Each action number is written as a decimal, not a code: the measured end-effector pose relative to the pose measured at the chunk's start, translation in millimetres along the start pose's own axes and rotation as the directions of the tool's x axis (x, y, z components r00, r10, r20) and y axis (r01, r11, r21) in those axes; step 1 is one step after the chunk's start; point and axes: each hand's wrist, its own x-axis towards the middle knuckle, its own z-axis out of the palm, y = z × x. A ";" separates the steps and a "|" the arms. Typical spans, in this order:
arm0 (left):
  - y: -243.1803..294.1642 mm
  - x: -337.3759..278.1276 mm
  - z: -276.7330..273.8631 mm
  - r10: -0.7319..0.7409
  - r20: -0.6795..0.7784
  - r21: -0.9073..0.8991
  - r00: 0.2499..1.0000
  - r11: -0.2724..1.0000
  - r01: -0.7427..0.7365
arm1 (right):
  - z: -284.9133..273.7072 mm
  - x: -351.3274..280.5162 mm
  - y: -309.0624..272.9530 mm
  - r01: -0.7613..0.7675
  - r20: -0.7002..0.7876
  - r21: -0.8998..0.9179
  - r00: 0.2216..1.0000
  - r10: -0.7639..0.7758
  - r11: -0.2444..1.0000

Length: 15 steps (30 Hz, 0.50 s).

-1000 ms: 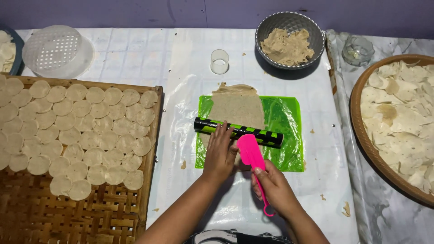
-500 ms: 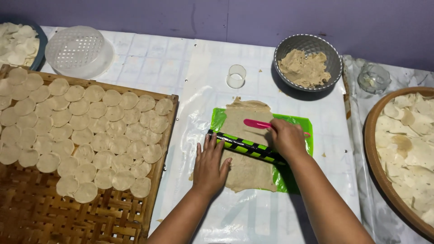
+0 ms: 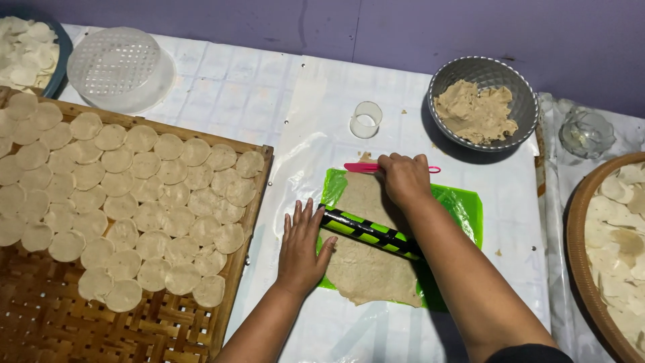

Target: Flattening dough onto a plastic sheet using a rolling pin and a spatula to prepare for cutting.

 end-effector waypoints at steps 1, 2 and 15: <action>3.3 2.8 0.6 -0.001 0.005 -0.002 1.000 1.000 0.001 | -4.9 -4.0 5.7 -0.004 0.004 0.000 1.000 0.004 1.000; 7.0 5.2 1.1 0.031 0.010 0.018 0.999 0.999 -0.031 | -10.1 -8.4 11.2 -0.017 0.037 -0.017 0.999 0.018 1.000; 25.3 49.7 7.3 0.163 0.321 0.094 0.933 0.975 -0.203 | -72.7 -61.6 113.8 -0.454 0.284 -0.277 0.803 0.524 0.847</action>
